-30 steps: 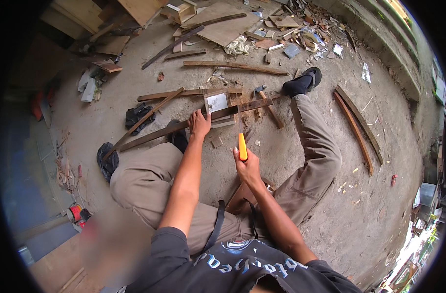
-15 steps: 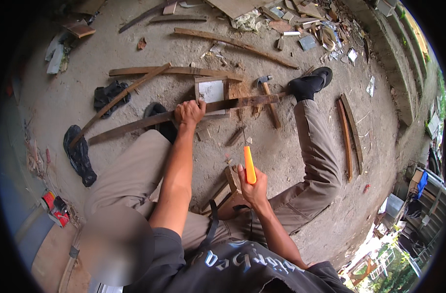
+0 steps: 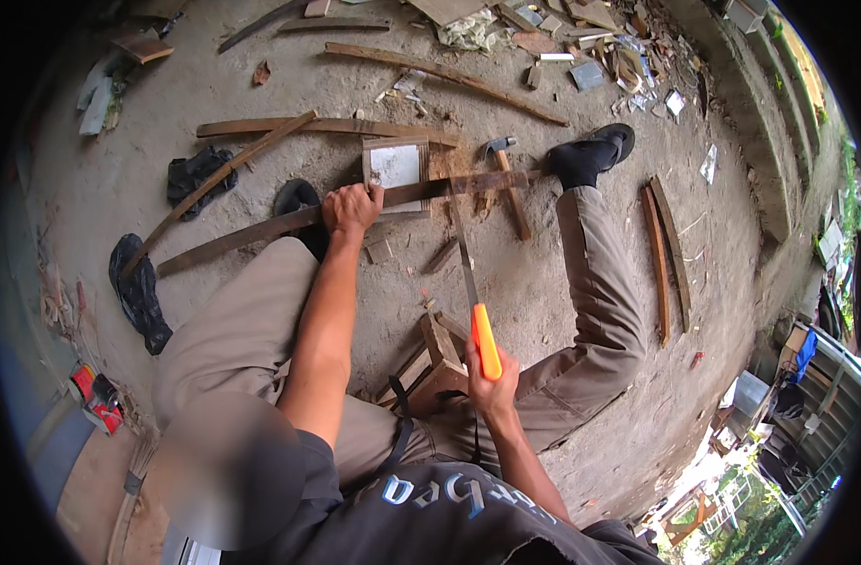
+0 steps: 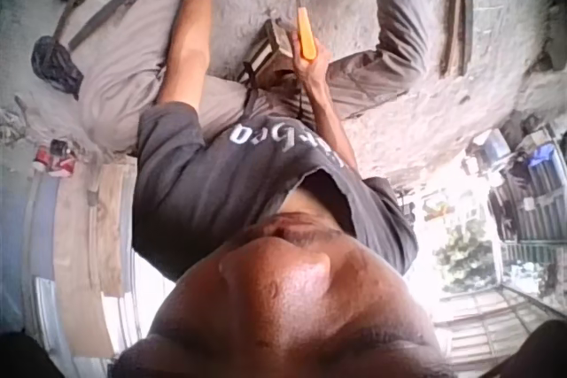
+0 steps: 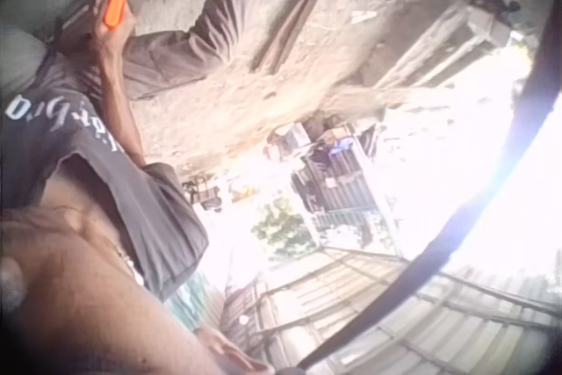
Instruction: The person uses a hand saw to cut a wooden plank. They hold the plank with one hand and saw with the other, working on the floor in a cluttered workshop.
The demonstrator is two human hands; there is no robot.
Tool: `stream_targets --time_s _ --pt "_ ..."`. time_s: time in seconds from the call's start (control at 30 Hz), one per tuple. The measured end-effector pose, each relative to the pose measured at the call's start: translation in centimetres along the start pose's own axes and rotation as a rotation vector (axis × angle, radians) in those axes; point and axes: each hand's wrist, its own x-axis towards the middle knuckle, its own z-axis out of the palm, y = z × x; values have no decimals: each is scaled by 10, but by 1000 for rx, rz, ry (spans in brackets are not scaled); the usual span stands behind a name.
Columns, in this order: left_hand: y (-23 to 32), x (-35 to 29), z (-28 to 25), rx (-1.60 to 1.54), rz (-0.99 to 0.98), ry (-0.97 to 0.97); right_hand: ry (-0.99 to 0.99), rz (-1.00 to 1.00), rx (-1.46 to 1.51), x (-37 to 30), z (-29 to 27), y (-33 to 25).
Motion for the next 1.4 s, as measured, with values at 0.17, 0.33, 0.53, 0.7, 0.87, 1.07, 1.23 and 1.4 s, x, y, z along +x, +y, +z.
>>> stream_targets --time_s 0.17,0.33,0.53,0.7,0.87,1.07,1.23,1.4 --pt "9 -4 -17 -11 -15 -30 -87 69 -22 15 -5 -21" --pt "-3 -10 -1 -25 44 -26 -90 69 -66 -10 -25 0" --pt "-4 -2 1 -24 52 31 -110 -31 -72 -28 -3 12" --pt "8 6 -8 -87 111 -28 -39 1 -80 -39 -11 16" --pt "6 0 -7 -78 40 -49 -97 -16 -45 -35 -9 14" --pt "9 10 4 -61 20 -118 -82 -37 -37 -28 -11 1" --pt "9 6 -13 -39 3 -96 -108 -66 -5 -31 -12 15" --pt "2 4 -11 -83 71 -87 -98 -11 -6 -35 -8 20"
